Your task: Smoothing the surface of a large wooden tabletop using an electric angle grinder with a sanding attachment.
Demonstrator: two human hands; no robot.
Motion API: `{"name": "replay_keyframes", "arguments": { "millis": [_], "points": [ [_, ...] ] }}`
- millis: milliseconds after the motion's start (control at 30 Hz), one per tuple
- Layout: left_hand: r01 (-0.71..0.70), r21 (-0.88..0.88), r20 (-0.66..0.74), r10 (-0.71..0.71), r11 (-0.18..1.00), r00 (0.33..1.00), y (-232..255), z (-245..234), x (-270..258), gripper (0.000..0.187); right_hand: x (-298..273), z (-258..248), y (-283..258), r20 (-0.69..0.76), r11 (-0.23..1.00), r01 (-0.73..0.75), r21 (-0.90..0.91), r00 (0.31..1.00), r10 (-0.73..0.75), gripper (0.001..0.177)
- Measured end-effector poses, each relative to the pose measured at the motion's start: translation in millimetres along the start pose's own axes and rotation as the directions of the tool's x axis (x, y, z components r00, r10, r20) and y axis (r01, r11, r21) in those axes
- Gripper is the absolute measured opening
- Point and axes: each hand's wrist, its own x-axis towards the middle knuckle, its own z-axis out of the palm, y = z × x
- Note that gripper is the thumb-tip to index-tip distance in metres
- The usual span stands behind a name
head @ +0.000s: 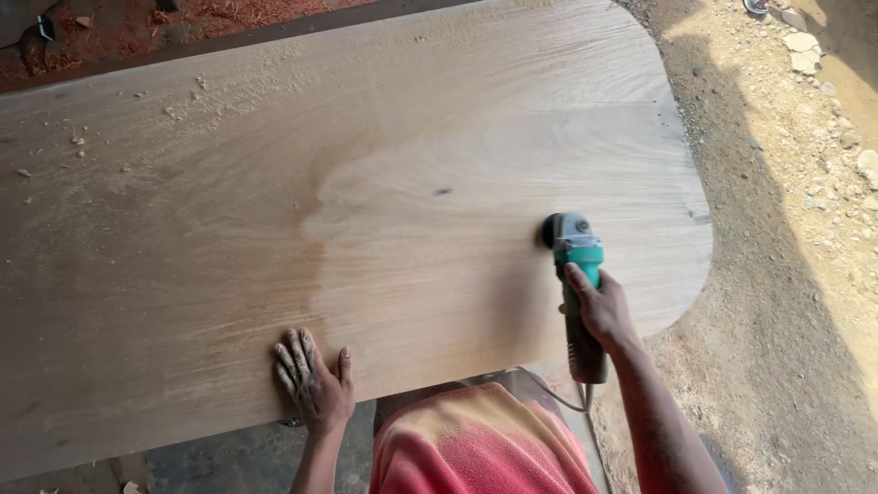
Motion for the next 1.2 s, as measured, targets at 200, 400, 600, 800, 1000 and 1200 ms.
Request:
{"name": "replay_keyframes", "arguments": {
  "millis": [200,400,600,800,1000,1200],
  "points": [
    [0.162,0.079,-0.047,-0.159,0.984,0.986,-14,2,9,0.091,26,-94,21,-0.134,0.998,0.016,0.057,0.991,-0.008,0.055],
    [0.511,-0.061,-0.113,-0.515,0.857,0.85,-27,-24,24,0.091,36,-136,35,-0.259,0.98,0.009,0.199,0.965,0.044,0.058],
    [0.535,-0.085,-0.134,-0.542,0.84,0.83,-30,-19,24,0.089,29,-117,50,-0.214,0.981,0.019,0.193,0.977,0.023,0.06],
    [0.557,0.02,-0.061,-0.555,0.831,0.83,-31,-21,26,0.093,0,-40,39,-0.052,0.999,0.025,0.045,0.998,-0.023,0.056],
    [0.592,0.017,-0.003,-0.592,0.806,0.806,-23,-29,27,0.091,-29,34,1,0.109,0.998,0.062,0.034,0.992,-0.065,0.051],
    [0.617,0.02,0.019,-0.618,0.787,0.786,-16,-34,28,0.089,-35,69,-29,0.245,0.983,0.152,-0.105,0.962,-0.122,0.05]
  ]
}}
